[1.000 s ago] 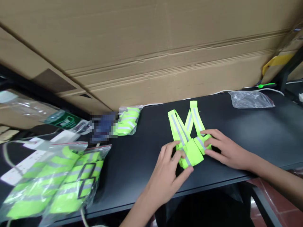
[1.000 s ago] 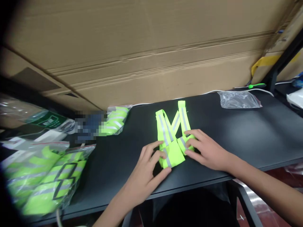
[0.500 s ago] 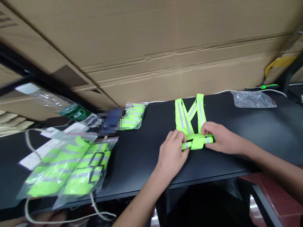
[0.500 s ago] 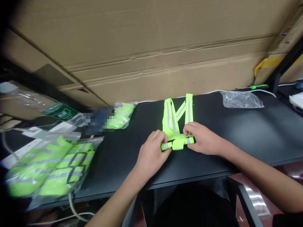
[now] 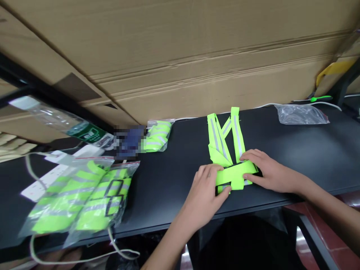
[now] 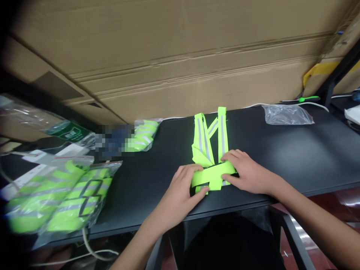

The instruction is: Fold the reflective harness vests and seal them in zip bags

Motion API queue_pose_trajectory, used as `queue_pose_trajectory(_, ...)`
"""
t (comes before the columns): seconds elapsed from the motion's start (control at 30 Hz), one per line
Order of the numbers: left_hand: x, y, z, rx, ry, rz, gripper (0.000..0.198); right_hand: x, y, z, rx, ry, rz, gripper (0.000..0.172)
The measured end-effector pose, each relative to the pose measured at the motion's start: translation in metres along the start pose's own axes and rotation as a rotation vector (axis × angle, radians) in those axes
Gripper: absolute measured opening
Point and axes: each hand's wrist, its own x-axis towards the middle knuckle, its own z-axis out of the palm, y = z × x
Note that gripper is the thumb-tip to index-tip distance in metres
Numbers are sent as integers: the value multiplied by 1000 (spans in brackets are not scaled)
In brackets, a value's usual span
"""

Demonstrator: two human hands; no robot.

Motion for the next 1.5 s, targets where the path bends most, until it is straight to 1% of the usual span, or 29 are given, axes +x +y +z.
queue_pose_trajectory(0.1,10,4,-4,9,-37,-31,49,10,-3,-10,6,-113,-11,39)
queue_pose_trajectory(0.13,13,6,-5,5,-43,-32,51,12,-5,-13,12,-139,-15,35)
queue_pose_trajectory(0.17,15,7,-6,1,-50,-28,49,15,-7,-16,16,-158,-25,30)
queue_pose_trajectory(0.23,20,9,-5,13,-48,-14,35,19,-12,-21,6,-164,-53,18)
queue_pose_trajectory(0.27,23,10,-4,49,-22,-1,29,20,-15,-22,-18,-141,-74,14)
queue_pose_trajectory(0.33,25,9,-1,198,98,52,25,22,-20,-21,-144,-37,-142,11)
queue_pose_trajectory(0.4,23,7,4,388,259,153,30,18,-23,-13,-376,88,-245,6)
queue_pose_trajectory(0.43,20,5,6,457,311,219,33,14,-23,-7,-501,135,-302,5)
queue_pose_trajectory(0.47,15,3,8,495,325,286,35,9,-22,-1,-609,170,-354,10)
queue_pose_trajectory(0.5,8,2,9,497,304,342,35,2,-21,6,-683,195,-394,15)
queue_pose_trajectory(0.53,0,1,10,469,260,381,33,-6,-20,13,-709,211,-419,17)
queue_pose_trajectory(0.57,-9,0,11,421,206,400,31,-14,-18,19,-690,224,-427,16)
queue_pose_trajectory(0.6,-17,0,11,366,156,398,31,-21,-16,23,-637,222,-417,12)
queue_pose_trajectory(0.63,-25,1,13,313,121,380,34,-28,-14,26,-565,209,-394,12)
queue_pose_trajectory(0.7,-36,2,16,236,107,333,34,-39,-12,28,-406,165,-334,31)
queue_pose_trajectory(0.73,-38,4,18,214,121,315,31,-42,-11,27,-339,149,-303,37)
queue_pose_trajectory(0.77,-39,5,20,194,142,302,29,-45,-10,27,-284,145,-271,39)
queue_pose_trajectory(0.87,-33,6,24,118,197,284,32,-46,-10,26,-169,173,-182,39)
queue_pose_trajectory(0.97,-26,4,21,-28,224,263,35,-44,-13,28,-44,217,-87,45)
queue_pose_trajectory(1.07,-23,-1,18,-244,279,146,37,-43,-16,30,67,279,29,58)
queue_pose_trajectory(1.1,-24,-3,19,-329,296,100,38,-42,-17,30,88,283,54,60)
queue_pose_trajectory(1.13,-24,-5,21,-414,313,60,40,-42,-18,30,101,272,66,58)
queue_pose_trajectory(1.2,-25,-9,26,-565,364,-4,44,-41,-20,30,110,223,72,48)
queue_pose_trajectory(1.3,-24,-14,31,-707,469,-75,54,-39,-21,29,60,164,48,36)
queue_pose_trajectory(1.4,-23,-17,29,-765,527,-109,65,-38,-21,30,-10,142,28,32)
queue_pose_trajectory(1.5,-23,-19,24,-703,617,-119,70,-40,-19,32,18,149,115,29)
